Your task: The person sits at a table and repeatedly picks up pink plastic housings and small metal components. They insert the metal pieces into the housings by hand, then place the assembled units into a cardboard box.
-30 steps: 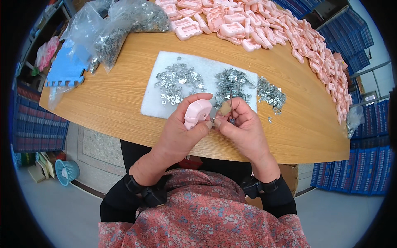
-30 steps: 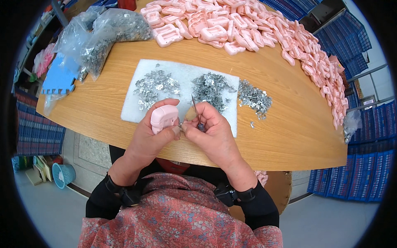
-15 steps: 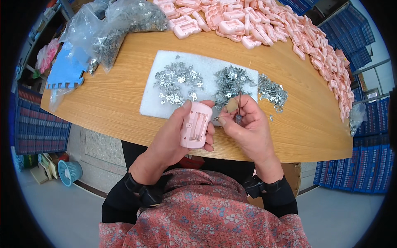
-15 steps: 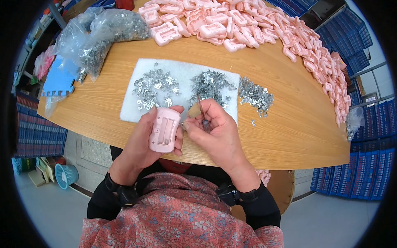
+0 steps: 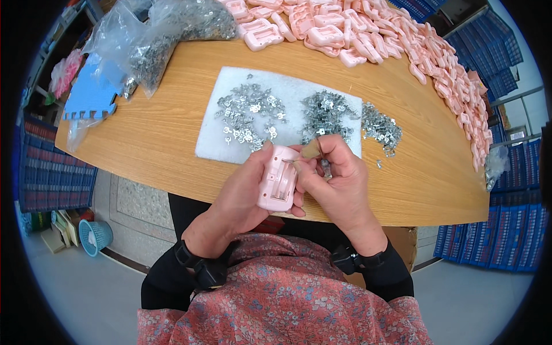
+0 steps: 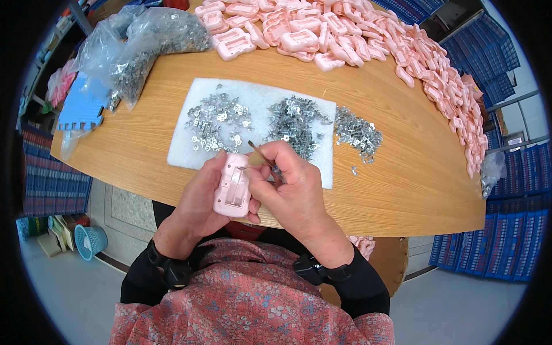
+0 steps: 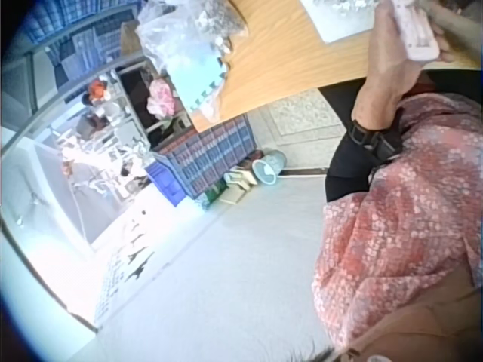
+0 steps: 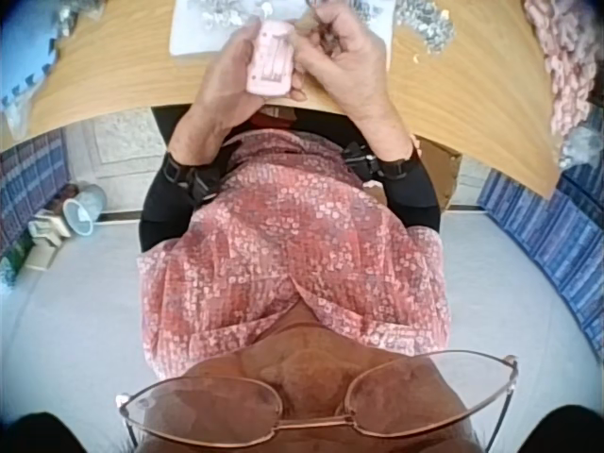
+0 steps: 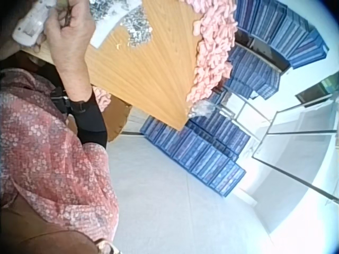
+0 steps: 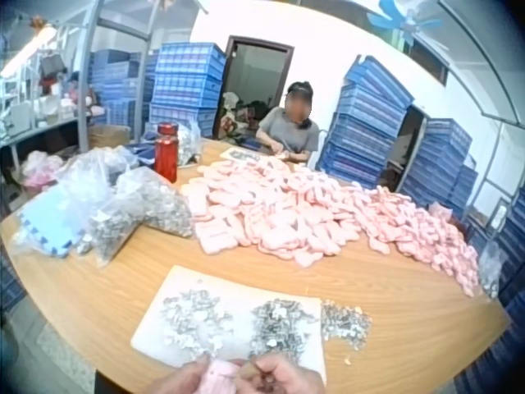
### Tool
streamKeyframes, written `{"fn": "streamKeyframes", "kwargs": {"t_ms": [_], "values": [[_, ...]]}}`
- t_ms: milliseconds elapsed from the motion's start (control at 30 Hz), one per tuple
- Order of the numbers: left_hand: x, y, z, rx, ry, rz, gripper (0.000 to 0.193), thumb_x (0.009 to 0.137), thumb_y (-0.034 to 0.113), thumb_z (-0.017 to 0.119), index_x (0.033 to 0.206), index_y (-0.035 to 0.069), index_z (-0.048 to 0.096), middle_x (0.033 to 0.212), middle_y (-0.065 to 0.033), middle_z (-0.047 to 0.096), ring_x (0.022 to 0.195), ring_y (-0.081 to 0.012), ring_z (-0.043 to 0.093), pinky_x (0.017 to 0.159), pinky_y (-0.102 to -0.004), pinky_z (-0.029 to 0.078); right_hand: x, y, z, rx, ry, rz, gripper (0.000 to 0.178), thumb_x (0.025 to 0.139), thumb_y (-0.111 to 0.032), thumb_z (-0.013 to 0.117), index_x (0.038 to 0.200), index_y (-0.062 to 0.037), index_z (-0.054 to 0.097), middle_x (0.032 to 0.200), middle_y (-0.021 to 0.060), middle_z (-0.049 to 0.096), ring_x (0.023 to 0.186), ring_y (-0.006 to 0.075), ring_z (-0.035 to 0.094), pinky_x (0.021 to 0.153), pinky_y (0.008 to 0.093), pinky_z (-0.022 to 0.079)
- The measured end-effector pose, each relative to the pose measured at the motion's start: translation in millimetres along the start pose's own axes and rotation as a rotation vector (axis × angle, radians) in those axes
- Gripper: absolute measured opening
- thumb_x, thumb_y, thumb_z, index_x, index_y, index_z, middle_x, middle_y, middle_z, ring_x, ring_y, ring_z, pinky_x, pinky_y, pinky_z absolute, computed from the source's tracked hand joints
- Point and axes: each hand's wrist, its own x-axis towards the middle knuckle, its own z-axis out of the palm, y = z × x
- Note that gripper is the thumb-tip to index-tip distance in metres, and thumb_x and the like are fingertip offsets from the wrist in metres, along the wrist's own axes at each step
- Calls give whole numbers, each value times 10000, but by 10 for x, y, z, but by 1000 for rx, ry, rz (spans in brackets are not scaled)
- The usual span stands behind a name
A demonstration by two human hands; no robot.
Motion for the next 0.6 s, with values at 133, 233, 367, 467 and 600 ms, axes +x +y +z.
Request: {"fn": "streamKeyframes", "kwargs": {"t_ms": [133,233,367,467,600], "values": [[-21,11,31,52,45,-36,580,1064,486,215,1320,50,498,1037,-122,669,760,-233,687,681,-440,614,17,-41,40,-206,33,-107,156,853,-35,702,954,-36,583,801,41,617,708,90,611,601,262,531],[-10,2,27,77,67,-57,567,1068,476,213,1329,57,492,1036,-119,667,754,-217,679,692,-441,608,15,-15,40,-271,44,-158,162,845,-33,704,954,-37,585,804,47,620,712,100,618,599,276,540],[-2,6,42,65,69,-64,560,1069,473,211,1310,59,502,1011,-112,665,756,-211,678,696,-441,609,13,-11,49,-238,53,-113,159,844,-33,699,953,-38,584,793,46,615,703,89,608,596,275,534],[24,-16,-19,61,52,-71,624,1057,517,204,1328,44,506,1025,-113,674,772,-229,698,707,-441,621,-16,32,8,-132,42,21,167,839,-33,701,959,-40,586,783,38,611,694,71,589,590,255,514],[14,23,77,77,90,-45,557,1068,472,210,1314,64,499,906,-91,647,769,-201,667,698,-437,604,-35,134,-41,-33,42,76,170,841,-37,704,968,-45,590,771,9,606,701,42,565,596,215,480]]}}
